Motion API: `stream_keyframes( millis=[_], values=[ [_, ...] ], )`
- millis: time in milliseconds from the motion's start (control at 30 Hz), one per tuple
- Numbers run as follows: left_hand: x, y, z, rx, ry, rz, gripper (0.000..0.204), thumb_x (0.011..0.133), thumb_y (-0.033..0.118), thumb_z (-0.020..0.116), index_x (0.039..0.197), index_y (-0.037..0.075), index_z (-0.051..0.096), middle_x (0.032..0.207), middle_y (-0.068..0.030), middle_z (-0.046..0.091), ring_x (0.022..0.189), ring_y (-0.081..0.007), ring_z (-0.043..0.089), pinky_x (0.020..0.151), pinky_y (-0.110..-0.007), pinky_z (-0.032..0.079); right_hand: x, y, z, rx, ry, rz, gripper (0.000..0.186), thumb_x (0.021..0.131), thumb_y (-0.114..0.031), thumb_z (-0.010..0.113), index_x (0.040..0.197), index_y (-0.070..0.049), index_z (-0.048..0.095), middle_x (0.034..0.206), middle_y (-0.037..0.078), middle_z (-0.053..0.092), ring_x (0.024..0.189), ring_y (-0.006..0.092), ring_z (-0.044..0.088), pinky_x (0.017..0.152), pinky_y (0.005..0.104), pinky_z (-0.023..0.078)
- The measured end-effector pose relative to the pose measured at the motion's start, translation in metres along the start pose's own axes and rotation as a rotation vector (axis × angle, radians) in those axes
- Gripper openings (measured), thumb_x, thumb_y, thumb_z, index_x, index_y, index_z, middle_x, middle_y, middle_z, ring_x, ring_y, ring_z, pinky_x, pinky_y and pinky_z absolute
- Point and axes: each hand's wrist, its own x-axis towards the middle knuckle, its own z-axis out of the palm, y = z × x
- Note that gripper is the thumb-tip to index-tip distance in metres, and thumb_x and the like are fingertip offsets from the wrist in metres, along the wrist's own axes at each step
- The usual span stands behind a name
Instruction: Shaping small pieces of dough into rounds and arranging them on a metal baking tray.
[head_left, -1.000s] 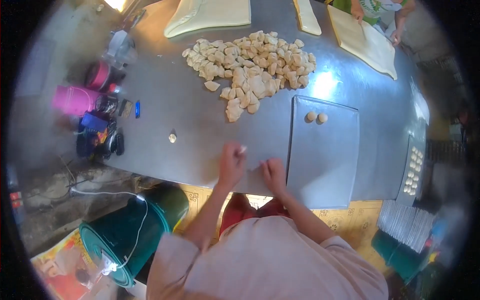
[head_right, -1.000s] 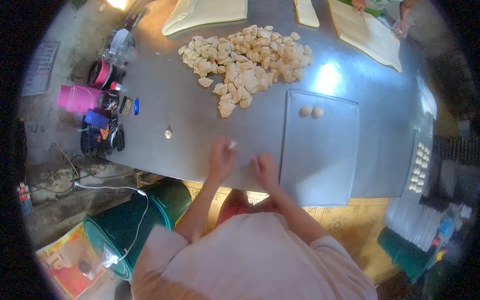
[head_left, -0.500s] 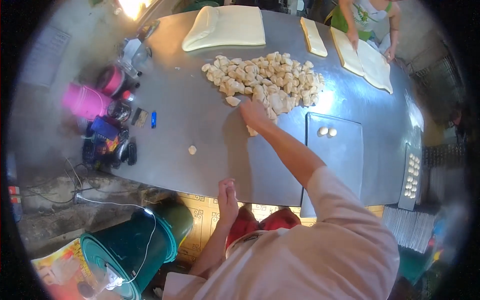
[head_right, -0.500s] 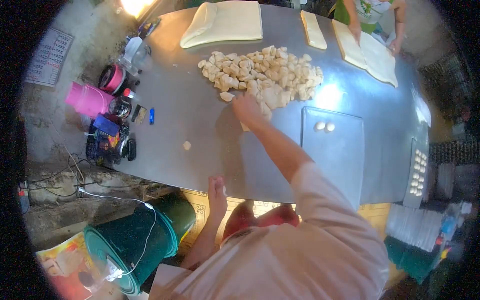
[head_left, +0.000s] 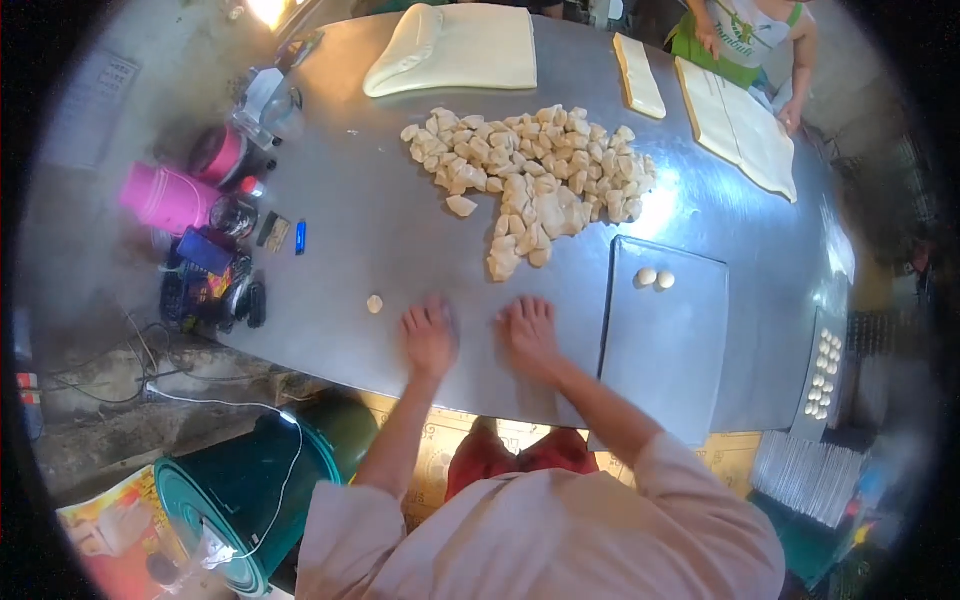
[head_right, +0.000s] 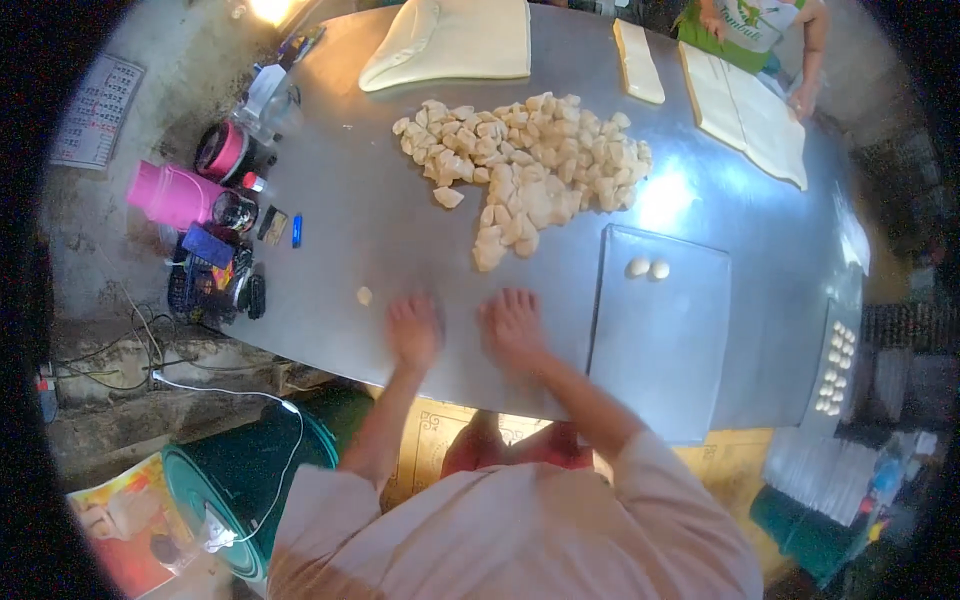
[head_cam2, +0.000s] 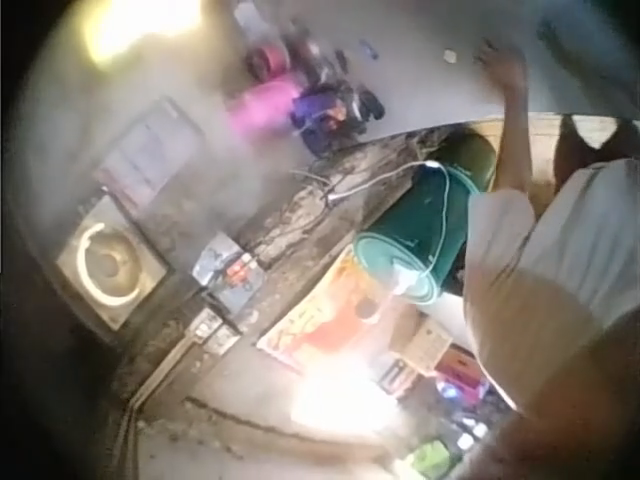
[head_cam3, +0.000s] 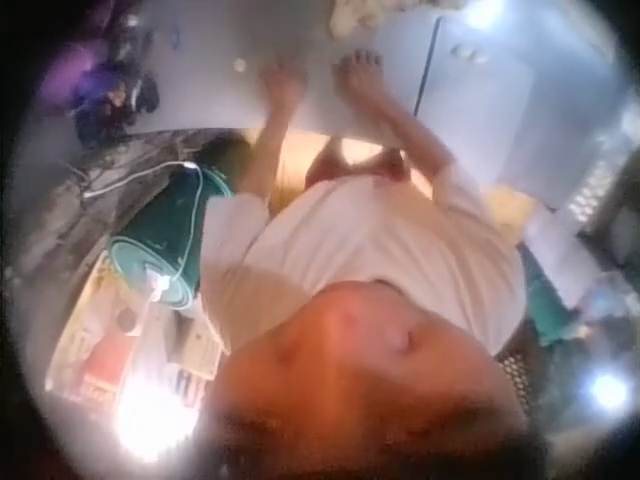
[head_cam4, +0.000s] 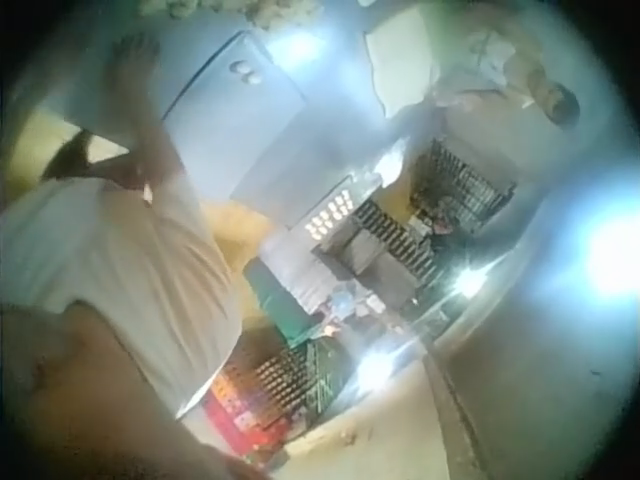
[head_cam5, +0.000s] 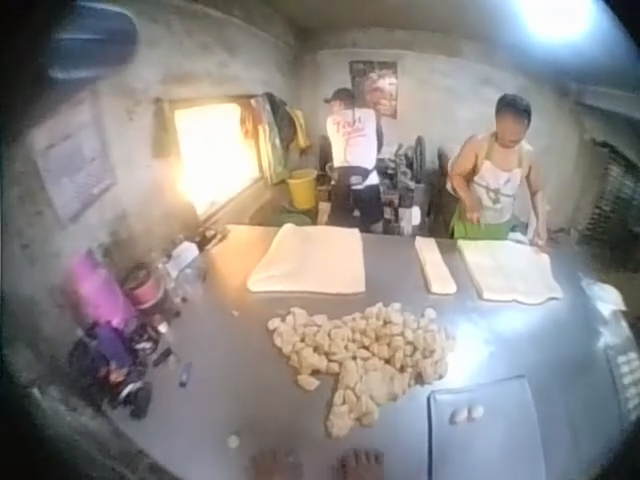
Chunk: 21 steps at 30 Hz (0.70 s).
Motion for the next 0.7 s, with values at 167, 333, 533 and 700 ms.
stream_keyframes(
  millis=[167, 333, 533, 700],
  values=[
    [-0.006, -0.004, 0.007, -0.201, 0.031, -0.038, 0.024, 0.096, 0.015, 0.062, 0.116, 0.003, 0.062, 0.106, -0.0193, 0.065, 0.102, -0.0399, 0.061, 0.09, -0.055, 0.047, -0.012, 0.01, 0.002, 0.003, -0.294, 0.101, 0.028, 0.098, -0.022, 0.055, 0.114, -0.002, 0.063, 0.123, 0.023, 0.058, 0.115, 0.0396, 0.054, 0.102, 0.0553, 0.04],
    [-0.021, 0.021, 0.001, -0.317, -0.037, -0.033, 0.033, 0.087, 0.012, 0.068, 0.118, 0.004, 0.062, 0.112, -0.0189, 0.068, 0.104, -0.039, 0.065, 0.093, -0.051, 0.05, 0.001, -0.007, -0.006, 0.006, -0.18, -0.004, 0.026, 0.091, -0.019, 0.06, 0.112, -0.004, 0.066, 0.115, 0.02, 0.06, 0.112, 0.037, 0.057, 0.097, 0.0522, 0.043],
    [0.016, 0.006, -0.013, -0.248, 0.011, 0.016, 0.036, 0.093, 0.014, 0.062, 0.128, 0.004, 0.063, 0.115, -0.0196, 0.068, 0.107, -0.0402, 0.064, 0.092, -0.052, 0.051, -0.003, 0.013, 0.006, 0.106, -0.036, -0.081, 0.019, 0.091, -0.015, 0.058, 0.106, -0.005, 0.064, 0.107, 0.019, 0.06, 0.106, 0.0387, 0.056, 0.096, 0.0519, 0.043],
    [-0.017, 0.029, -0.025, -0.272, 0.084, 0.076, 0.026, 0.096, 0.016, 0.059, 0.12, 0.008, 0.066, 0.111, -0.0146, 0.068, 0.103, -0.0372, 0.064, 0.095, -0.047, 0.051, -0.021, -0.002, 0.008, 0.075, -0.059, 0.057, 0.02, 0.088, -0.014, 0.059, 0.106, -0.006, 0.063, 0.108, 0.019, 0.06, 0.106, 0.0381, 0.057, 0.096, 0.0518, 0.043]
  ],
)
